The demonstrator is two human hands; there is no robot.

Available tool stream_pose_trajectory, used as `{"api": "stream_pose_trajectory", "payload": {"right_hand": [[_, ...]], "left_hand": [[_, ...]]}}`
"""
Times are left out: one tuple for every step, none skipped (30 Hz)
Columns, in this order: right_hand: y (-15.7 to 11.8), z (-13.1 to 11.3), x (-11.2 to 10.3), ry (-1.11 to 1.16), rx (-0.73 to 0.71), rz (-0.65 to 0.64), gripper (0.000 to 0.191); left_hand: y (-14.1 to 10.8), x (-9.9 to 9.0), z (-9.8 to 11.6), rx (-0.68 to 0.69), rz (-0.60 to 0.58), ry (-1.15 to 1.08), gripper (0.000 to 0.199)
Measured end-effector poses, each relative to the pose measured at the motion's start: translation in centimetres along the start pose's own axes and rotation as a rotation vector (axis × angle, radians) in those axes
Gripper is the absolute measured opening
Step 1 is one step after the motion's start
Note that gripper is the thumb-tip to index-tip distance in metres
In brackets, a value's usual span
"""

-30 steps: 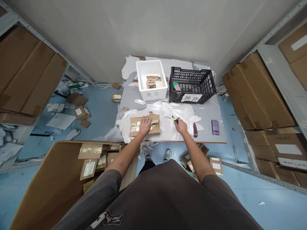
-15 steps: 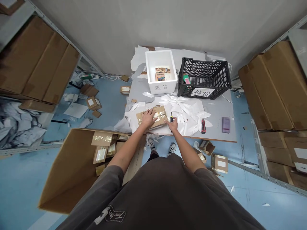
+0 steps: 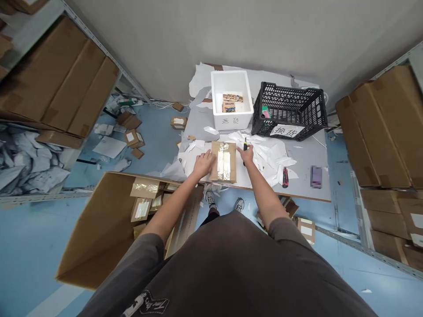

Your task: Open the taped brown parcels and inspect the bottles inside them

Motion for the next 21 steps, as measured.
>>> {"api": "stream_pose_trajectory", "payload": {"right_hand": [[-1.6, 1.3, -0.6, 0.025, -0.023, -0.030, 0.071], [-3.3, 2.7, -1.1, 0.047, -0.045, -0.071, 0.073], [-5.1, 4.2, -1.4, 0.055, -0.054, -0.108, 0.074], [-6.8, 5.6, -1.5, 0.044, -0.044, -0.145, 0.075], [-8.2, 6.8, -1.6, 0.027, -0.039, -0.165, 0.074], [-9.1, 7.7, -1.5, 0.006, -0.023, -0.177, 0.073], [-9.5, 8.2, -1.3, -0.013, -0.016, -0.186, 0.073], [-9.5, 8.3, -1.1, -0.037, -0.020, -0.193, 0.072], [-9.0, 8.0, -0.9, -0.065, -0.036, -0.198, 0.072], [-8.0, 7.4, -0.8, -0.097, -0.065, -0.199, 0.073], [-6.8, 6.6, -0.7, -0.136, -0.100, -0.198, 0.075], [-5.4, 5.7, -0.7, -0.179, -0.138, -0.187, 0.076], [-3.9, 4.8, -0.8, -0.213, -0.167, -0.177, 0.077], [-2.4, 4.0, -0.9, -0.246, -0.180, -0.171, 0.079], [-0.9, 3.3, -1.0, -0.276, -0.192, -0.170, 0.081], [0.4, 2.6, -1.2, -0.299, -0.212, -0.180, 0.083], [1.5, 2.0, -1.4, -0.317, -0.227, -0.187, 0.084], [2.5, 1.6, -1.6, -0.333, -0.233, -0.179, 0.084], [3.3, 1.3, -1.9, -0.343, -0.240, -0.162, 0.084], [3.9, 1.0, -2.2, -0.347, -0.242, -0.140, 0.082], [4.3, 0.9, -2.6, -0.342, -0.242, -0.112, 0.079]], "left_hand": [[0.2, -0.2, -0.3, 0.126, -0.025, 0.002, 0.067], [0.5, -0.1, -0.3, 0.252, -0.068, -0.003, 0.069], [0.7, 0.0, -0.3, 0.359, -0.118, -0.012, 0.068], [1.0, 0.3, -0.1, 0.437, -0.160, -0.020, 0.065], [1.4, 0.6, 0.2, 0.487, -0.187, -0.025, 0.061], [1.8, 0.9, 0.6, 0.518, -0.201, -0.023, 0.057], [2.2, 1.1, 1.1, 0.539, -0.206, -0.015, 0.053], [2.6, 1.3, 1.5, 0.557, -0.207, -0.001, 0.051], [3.0, 1.4, 1.9, 0.574, -0.208, 0.015, 0.052], [3.4, 1.5, 2.3, 0.587, -0.210, 0.032, 0.055], [3.9, 1.5, 2.6, 0.591, -0.209, 0.046, 0.060], [4.4, 1.4, 2.9, 0.585, -0.202, 0.057, 0.064], [4.9, 1.3, 3.2, 0.572, -0.192, 0.064, 0.068], [5.5, 1.2, 3.5, 0.554, -0.180, 0.068, 0.071], [6.0, 1.1, 3.9, 0.532, -0.170, 0.070, 0.073], [6.6, 1.1, 4.3, 0.508, -0.161, 0.069, 0.076], [7.1, 1.1, 4.8, 0.484, -0.152, 0.065, 0.080], [7.5, 1.2, 5.3, 0.459, -0.141, 0.059, 0.084], [8.0, 1.3, 6.0, 0.434, -0.125, 0.051, 0.087], [8.3, 1.4, 6.6, 0.407, -0.106, 0.042, 0.087], [8.6, 1.5, 7.3, 0.380, -0.088, 0.034, 0.086]]}}
Point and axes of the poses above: each hand's wrist, its own y-axis towards the middle knuckle, its own x-axis out of the palm, z = x × y, the point moved 3 cm from there along y, towards the middle knuckle, and after that the axes turned 13 degrees about z, right-handed, at the moved point
